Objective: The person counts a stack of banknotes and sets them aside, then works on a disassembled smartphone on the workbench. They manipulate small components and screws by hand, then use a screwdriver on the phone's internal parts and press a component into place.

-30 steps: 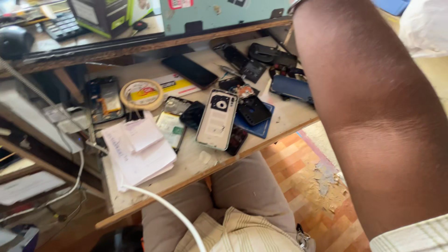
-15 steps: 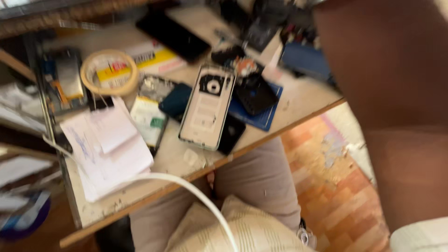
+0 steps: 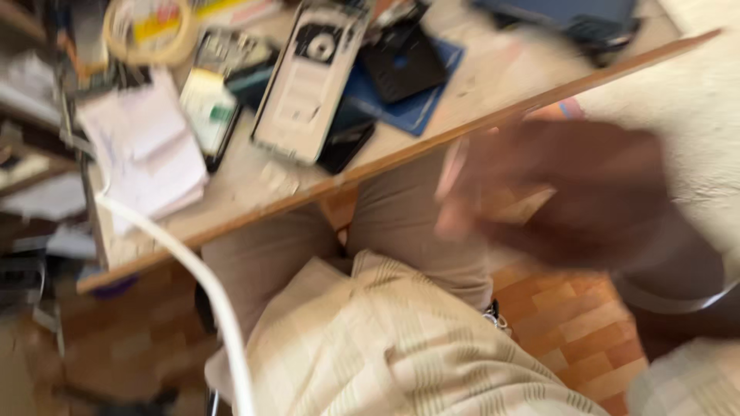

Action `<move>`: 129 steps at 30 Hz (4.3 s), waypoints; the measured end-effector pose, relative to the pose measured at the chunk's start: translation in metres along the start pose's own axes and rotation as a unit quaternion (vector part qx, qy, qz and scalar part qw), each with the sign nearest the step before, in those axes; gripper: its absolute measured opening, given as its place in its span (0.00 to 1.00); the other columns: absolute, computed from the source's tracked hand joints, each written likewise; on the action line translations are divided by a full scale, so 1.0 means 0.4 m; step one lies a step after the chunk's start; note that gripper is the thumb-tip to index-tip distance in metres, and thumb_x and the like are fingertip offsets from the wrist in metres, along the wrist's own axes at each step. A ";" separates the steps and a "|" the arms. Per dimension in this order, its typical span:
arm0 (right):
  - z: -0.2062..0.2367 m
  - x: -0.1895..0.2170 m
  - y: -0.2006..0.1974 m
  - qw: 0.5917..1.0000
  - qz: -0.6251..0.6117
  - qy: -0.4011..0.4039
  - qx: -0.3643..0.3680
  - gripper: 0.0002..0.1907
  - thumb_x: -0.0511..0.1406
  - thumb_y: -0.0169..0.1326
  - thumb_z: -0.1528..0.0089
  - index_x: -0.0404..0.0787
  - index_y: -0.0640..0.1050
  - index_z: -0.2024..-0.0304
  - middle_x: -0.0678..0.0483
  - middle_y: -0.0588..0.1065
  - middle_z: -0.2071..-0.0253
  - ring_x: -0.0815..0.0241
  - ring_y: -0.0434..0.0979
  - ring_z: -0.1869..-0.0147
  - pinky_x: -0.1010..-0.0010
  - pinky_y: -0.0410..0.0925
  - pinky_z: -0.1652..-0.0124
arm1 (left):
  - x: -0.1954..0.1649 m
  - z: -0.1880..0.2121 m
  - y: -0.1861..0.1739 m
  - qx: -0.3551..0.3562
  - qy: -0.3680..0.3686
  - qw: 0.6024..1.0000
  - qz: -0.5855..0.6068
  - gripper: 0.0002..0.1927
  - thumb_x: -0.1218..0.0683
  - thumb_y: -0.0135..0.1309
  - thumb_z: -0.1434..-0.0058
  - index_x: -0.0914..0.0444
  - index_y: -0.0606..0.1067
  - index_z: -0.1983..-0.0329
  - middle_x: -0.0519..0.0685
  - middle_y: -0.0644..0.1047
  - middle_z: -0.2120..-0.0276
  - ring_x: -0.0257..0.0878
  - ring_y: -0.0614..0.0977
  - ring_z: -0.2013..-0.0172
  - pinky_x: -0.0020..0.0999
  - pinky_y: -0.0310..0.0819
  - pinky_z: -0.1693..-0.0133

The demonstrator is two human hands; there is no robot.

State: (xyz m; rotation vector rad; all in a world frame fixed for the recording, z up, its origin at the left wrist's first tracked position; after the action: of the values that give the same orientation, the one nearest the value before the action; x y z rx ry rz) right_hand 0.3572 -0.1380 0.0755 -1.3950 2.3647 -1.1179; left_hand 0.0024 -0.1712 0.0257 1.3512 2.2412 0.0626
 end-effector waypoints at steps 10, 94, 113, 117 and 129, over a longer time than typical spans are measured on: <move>0.395 -0.178 0.390 0.965 -0.061 0.225 0.118 0.14 0.29 0.58 0.44 0.40 0.81 0.55 0.46 0.78 0.56 0.45 0.79 0.52 0.59 0.73 0.53 | 0.025 0.112 0.113 0.315 0.012 0.949 -0.023 0.15 0.48 0.54 0.29 0.65 0.73 0.56 0.53 0.80 0.62 0.42 0.85 0.65 0.30 0.81 0.61; -0.264 -0.251 0.363 0.959 0.051 0.133 0.244 0.08 0.34 0.65 0.47 0.41 0.85 0.65 0.49 0.79 0.64 0.49 0.78 0.54 0.60 0.69 0.52 | 0.476 -0.076 0.455 0.412 -0.117 0.862 -0.272 0.12 0.49 0.62 0.42 0.62 0.80 0.72 0.52 0.81 0.73 0.49 0.83 0.67 0.45 0.76 0.61; -0.336 -0.300 0.375 0.949 -0.117 0.141 0.258 0.07 0.36 0.60 0.40 0.39 0.80 0.64 0.55 0.76 0.68 0.65 0.76 0.64 0.71 0.70 0.65 | 0.478 -0.071 0.469 0.394 -0.174 0.884 -0.181 0.15 0.46 0.63 0.40 0.64 0.81 0.68 0.51 0.82 0.75 0.40 0.83 0.73 0.35 0.77 0.65; -0.388 -0.331 0.386 0.927 -0.249 0.236 0.149 0.09 0.38 0.59 0.36 0.38 0.79 0.60 0.60 0.74 0.70 0.72 0.68 0.67 0.77 0.66 0.67 | 0.486 -0.049 0.492 0.359 -0.320 0.872 0.095 0.13 0.50 0.61 0.35 0.66 0.81 0.58 0.43 0.80 0.70 0.26 0.77 0.69 0.23 0.71 0.66; -0.370 -0.317 0.437 0.874 -0.426 0.222 0.072 0.10 0.37 0.57 0.33 0.36 0.77 0.54 0.61 0.75 0.62 0.74 0.69 0.59 0.80 0.66 0.59 | 0.484 -0.001 0.527 0.446 -0.297 0.840 0.089 0.09 0.55 0.62 0.36 0.66 0.81 0.58 0.39 0.77 0.70 0.23 0.72 0.71 0.21 0.68 0.69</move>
State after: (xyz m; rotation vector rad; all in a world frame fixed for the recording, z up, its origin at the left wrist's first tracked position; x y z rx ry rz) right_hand 0.2346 0.0897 0.0338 -2.4302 1.7984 -1.9484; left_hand 0.1022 0.0965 0.0101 1.6828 1.5992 -1.2987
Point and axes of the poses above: each hand's wrist, its own z-axis away from the middle knuckle, its own y-axis out of the palm, x = y × z, the point moved 9 cm from there along -z, towards the middle knuckle
